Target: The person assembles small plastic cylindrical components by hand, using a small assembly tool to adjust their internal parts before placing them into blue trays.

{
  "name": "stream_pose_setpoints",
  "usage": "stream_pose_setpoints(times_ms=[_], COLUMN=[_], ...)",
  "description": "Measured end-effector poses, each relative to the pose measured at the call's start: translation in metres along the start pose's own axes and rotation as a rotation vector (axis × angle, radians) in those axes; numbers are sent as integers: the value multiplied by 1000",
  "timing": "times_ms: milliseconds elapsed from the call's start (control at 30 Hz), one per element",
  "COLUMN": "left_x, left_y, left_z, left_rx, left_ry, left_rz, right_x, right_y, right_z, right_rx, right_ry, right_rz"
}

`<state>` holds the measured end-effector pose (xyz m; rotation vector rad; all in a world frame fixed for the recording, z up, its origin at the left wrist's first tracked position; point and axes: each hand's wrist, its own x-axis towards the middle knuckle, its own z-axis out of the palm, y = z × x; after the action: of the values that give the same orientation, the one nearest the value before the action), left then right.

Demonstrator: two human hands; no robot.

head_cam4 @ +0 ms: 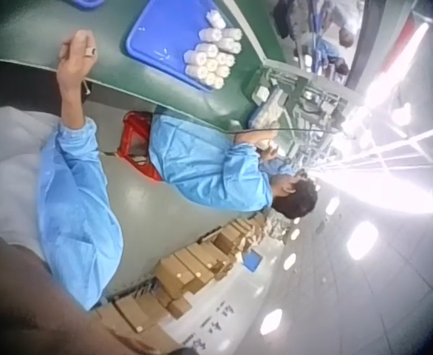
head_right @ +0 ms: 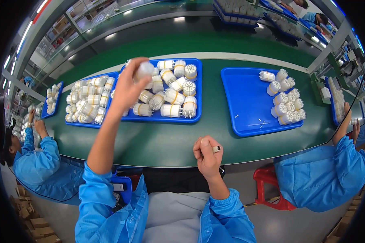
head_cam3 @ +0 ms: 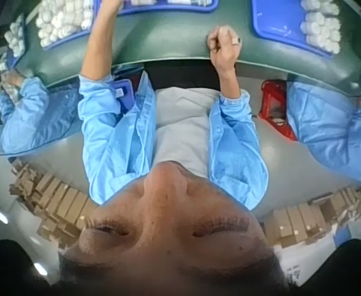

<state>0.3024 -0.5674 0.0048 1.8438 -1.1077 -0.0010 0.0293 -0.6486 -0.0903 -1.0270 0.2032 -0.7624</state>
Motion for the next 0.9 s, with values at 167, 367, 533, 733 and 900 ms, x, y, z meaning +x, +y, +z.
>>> stream_pose_setpoints(times_ms=[167,367,533,733,900], left_x=[76,102,112,115,117], left_y=[-36,-68,-72,-91,-89], left_z=[-18,-10,-10,8,7], left_rx=[370,676,629,697,718], left_ry=[-55,-445,-553,-540,-651], left_rz=[-90,-62,-74,120,-81], right_x=[1,-1,-2,-3,4], right_y=[0,1,-1,-4,-11], right_z=[3,1,-1,-2,-3], right_rx=[-22,-15,-10,-65,19], right_ry=[-20,-18,-19,32,-38], right_rz=[26,50,77,79,234])
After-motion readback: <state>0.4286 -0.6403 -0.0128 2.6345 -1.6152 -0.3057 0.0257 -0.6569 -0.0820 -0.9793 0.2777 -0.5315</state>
